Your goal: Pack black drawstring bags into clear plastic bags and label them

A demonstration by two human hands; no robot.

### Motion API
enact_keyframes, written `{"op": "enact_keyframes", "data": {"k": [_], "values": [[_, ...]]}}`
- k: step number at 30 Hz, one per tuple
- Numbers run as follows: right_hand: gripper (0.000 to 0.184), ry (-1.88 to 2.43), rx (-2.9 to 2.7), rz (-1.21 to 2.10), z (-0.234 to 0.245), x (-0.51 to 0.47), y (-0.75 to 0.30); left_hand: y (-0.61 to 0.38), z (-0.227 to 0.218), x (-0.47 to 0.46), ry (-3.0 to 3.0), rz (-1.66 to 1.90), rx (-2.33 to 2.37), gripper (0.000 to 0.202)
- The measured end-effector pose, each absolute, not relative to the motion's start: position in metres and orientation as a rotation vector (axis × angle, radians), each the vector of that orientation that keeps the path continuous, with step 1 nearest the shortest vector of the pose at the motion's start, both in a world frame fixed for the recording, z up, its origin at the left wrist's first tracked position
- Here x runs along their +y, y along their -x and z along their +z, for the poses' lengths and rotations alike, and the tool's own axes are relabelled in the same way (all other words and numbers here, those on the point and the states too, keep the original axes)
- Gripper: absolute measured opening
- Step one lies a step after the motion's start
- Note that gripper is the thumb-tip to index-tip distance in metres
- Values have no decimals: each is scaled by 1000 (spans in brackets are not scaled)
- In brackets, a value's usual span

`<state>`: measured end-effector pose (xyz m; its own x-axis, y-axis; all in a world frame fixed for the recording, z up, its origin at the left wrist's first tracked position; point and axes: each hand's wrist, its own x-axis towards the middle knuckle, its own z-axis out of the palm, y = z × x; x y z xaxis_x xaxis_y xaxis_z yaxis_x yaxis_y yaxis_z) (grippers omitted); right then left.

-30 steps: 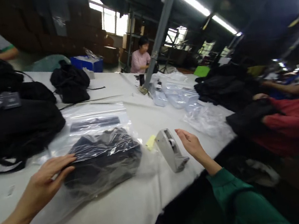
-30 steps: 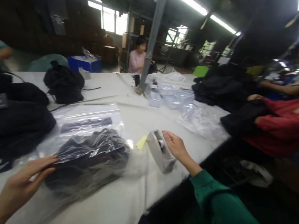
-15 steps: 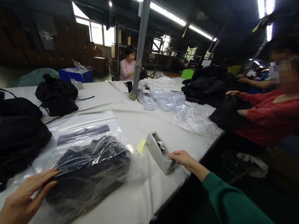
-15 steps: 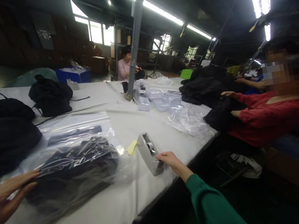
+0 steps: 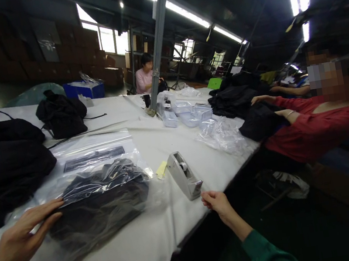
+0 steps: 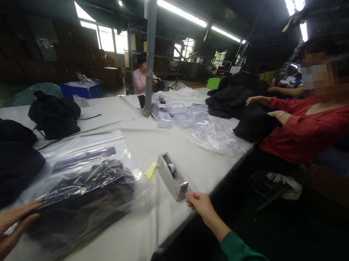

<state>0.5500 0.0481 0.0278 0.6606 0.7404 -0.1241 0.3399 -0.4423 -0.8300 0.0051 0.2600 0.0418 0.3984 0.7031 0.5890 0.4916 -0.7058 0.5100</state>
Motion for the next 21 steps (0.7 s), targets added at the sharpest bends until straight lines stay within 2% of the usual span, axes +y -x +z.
{"op": "enact_keyframes", "data": {"k": [6,11,14,18,21], "values": [[41,2228,-921,469,23,29,-554,-10,51,256,-2402,1204,1106,35],[37,2203,-1328,309,65,43,-550,-17,70,252,-2410,1196,1066,32],[29,1817,-1881,236,123,91,-502,-19,74,255,-2422,1200,1099,30],[28,1142,-2553,236,207,151,-387,-18,72,256,-2430,1220,1057,27],[28,743,-2879,305,239,189,-308,-17,72,257,-2434,1223,1010,26]]}}
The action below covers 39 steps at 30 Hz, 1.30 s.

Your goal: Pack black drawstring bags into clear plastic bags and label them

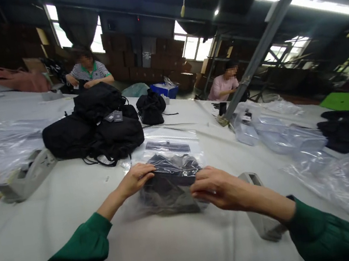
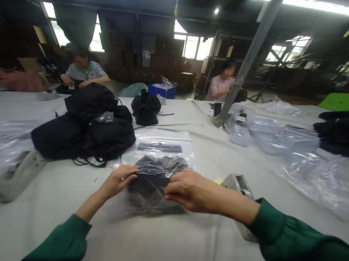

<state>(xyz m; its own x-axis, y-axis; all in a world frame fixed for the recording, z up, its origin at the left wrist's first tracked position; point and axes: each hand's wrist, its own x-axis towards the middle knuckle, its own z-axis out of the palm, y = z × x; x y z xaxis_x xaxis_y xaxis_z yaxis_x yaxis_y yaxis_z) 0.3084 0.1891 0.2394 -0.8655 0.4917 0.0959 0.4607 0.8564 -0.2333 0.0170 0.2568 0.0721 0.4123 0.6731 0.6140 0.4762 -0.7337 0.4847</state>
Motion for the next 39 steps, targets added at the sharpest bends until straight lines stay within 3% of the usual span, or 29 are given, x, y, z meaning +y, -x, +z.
{"op": "enact_keyframes", "data": {"k": [4,10,14,21,25,28,32,34,36,39], "values": [[18,481,-3195,209,239,234,-243,-15,72,260,-2435,1213,987,27],[17,534,-3452,-341,214,275,-199,-13,71,262,-2423,1196,973,27],[15,588,-3485,-513,205,281,-186,-14,74,261,-2413,1185,983,25],[16,699,-3471,-437,204,285,-181,-25,76,260,-2373,1166,1158,20],[15,932,-3337,112,200,309,-194,-27,76,263,-2384,1152,1118,16],[36,1171,-3063,434,190,335,-211,-26,74,267,-2397,1155,1060,16],[16,1349,-2922,346,186,345,-237,-22,71,270,-2367,1173,1020,17],[25,1344,-2869,271,187,330,-248,-21,73,269,-2317,1174,1017,17],[33,1222,-2822,174,185,304,-258,-24,74,264,-2318,1152,1080,25],[39,1027,-2838,47,165,263,-267,-26,67,254,-2429,1040,1266,86]]}}
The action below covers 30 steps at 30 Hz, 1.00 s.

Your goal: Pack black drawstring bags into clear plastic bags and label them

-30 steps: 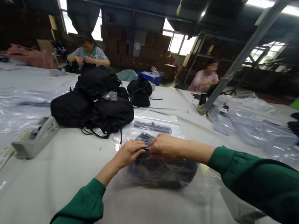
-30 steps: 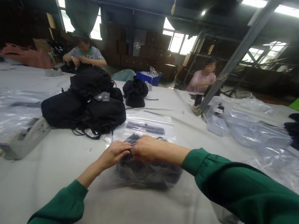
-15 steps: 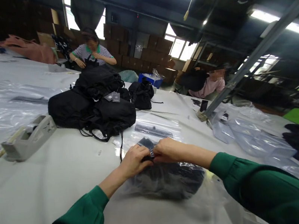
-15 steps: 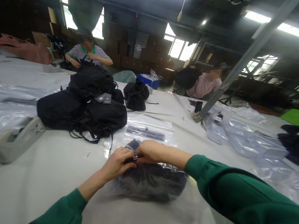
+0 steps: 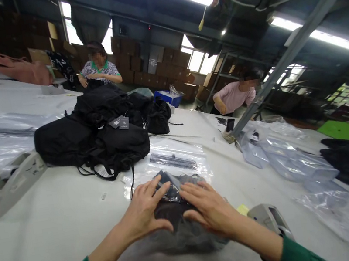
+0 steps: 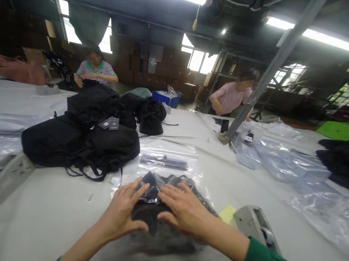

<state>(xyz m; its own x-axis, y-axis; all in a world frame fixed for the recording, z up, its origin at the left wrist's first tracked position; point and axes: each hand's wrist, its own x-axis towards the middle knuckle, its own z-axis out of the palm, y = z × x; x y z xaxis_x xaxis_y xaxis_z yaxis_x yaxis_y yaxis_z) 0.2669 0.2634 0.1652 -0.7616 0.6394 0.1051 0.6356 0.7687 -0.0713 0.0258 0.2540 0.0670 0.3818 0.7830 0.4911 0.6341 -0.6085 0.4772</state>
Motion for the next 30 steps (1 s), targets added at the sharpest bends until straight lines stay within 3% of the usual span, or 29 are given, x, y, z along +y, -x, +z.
{"op": "enact_keyframes", "data": {"k": [2,3,8,10,12,13,15,19,22,27,30], "values": [[51,1067,-2860,24,145,247,-271,-14,49,251,-2464,942,1296,106],[54,1113,-2855,30,136,244,-272,-2,37,250,-2448,904,1278,100],[52,1206,-2828,185,132,251,-280,80,-28,231,-1929,1007,1464,30],[59,1205,-2822,285,147,254,-286,86,-41,205,-1361,1179,1624,36],[70,1253,-2775,303,161,255,-295,62,-46,172,-749,1278,1541,62],[75,1307,-2743,279,166,255,-300,41,-47,157,-516,1305,1451,70],[81,1447,-2693,232,166,253,-310,-8,-46,135,-197,1284,1276,70],[81,1579,-2649,287,145,249,-327,-81,-35,142,39,1311,1028,41],[75,1528,-2546,284,131,249,-340,-100,-29,170,87,1374,953,27],[66,1483,-2313,411,130,243,-368,-110,-15,194,-30,1323,922,21],[62,1428,-2108,551,126,217,-372,-107,29,194,-310,1372,869,34]]}}
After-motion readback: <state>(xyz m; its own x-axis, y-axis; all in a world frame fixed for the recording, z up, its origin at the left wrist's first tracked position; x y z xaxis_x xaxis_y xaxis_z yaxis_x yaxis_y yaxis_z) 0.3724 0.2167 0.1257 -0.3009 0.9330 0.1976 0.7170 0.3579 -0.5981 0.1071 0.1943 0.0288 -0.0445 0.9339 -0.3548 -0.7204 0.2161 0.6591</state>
